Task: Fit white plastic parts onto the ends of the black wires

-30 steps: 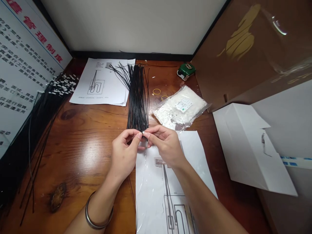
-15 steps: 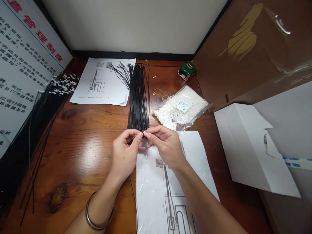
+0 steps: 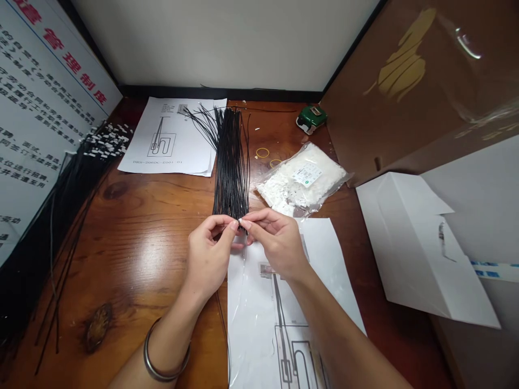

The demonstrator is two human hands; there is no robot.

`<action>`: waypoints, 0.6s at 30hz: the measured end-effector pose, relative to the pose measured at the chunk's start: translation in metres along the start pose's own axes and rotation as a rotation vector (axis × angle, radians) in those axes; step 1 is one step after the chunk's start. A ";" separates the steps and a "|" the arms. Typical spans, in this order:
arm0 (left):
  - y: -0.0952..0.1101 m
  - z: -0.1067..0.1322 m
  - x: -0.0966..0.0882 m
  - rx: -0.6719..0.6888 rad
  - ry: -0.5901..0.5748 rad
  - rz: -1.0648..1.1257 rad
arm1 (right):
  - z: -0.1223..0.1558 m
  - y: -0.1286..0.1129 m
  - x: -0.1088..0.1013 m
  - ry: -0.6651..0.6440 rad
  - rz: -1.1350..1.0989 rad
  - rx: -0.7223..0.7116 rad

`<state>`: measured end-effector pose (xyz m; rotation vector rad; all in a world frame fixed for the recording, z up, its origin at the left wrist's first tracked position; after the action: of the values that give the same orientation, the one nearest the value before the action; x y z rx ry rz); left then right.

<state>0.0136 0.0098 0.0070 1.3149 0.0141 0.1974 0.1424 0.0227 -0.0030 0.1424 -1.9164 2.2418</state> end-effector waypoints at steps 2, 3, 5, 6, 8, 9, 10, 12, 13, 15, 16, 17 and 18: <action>0.001 0.001 0.000 0.000 -0.001 0.000 | -0.001 0.000 -0.002 -0.027 -0.020 0.008; 0.001 0.001 0.000 -0.001 -0.002 0.002 | -0.001 0.000 -0.002 -0.039 -0.032 0.010; 0.001 0.001 0.001 -0.001 -0.007 0.007 | -0.001 0.000 -0.003 -0.053 -0.047 0.011; 0.002 0.000 0.001 -0.001 -0.008 0.008 | -0.001 0.000 -0.003 -0.053 -0.048 0.012; 0.002 0.000 0.001 0.004 -0.002 0.010 | -0.001 0.000 -0.002 -0.042 -0.039 0.008; 0.002 0.000 0.001 0.006 0.001 0.011 | 0.000 0.000 -0.002 -0.032 -0.032 0.004; 0.002 0.000 0.001 0.005 0.003 0.012 | 0.000 0.000 -0.002 -0.026 -0.023 -0.001; 0.001 0.000 0.000 0.007 0.002 0.011 | 0.000 0.000 -0.001 -0.031 -0.004 -0.011; 0.001 0.000 0.000 0.010 -0.002 0.010 | 0.001 0.000 -0.001 -0.047 0.013 -0.014; 0.002 0.000 -0.001 0.017 -0.016 0.007 | 0.001 0.000 -0.001 -0.090 0.066 -0.021; 0.003 0.001 -0.001 0.019 -0.025 0.008 | 0.002 0.000 0.000 -0.107 0.099 -0.035; 0.003 0.001 -0.001 0.019 -0.035 0.010 | 0.002 0.001 0.000 -0.121 0.132 -0.055; 0.004 0.001 0.000 0.016 -0.043 0.014 | 0.003 0.001 0.000 -0.132 0.164 -0.076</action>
<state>0.0129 0.0094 0.0112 1.3350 -0.0298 0.1810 0.1421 0.0197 -0.0035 0.1297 -2.1517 2.3094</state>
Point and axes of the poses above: each hand's wrist, its own z-axis away from the middle knuckle, its own x-axis out of the palm, y = z × x, the point moved 2 cm from there along -z, towards the middle knuckle, and after that the axes turned 2 degrees about y, right-handed, at the moved point
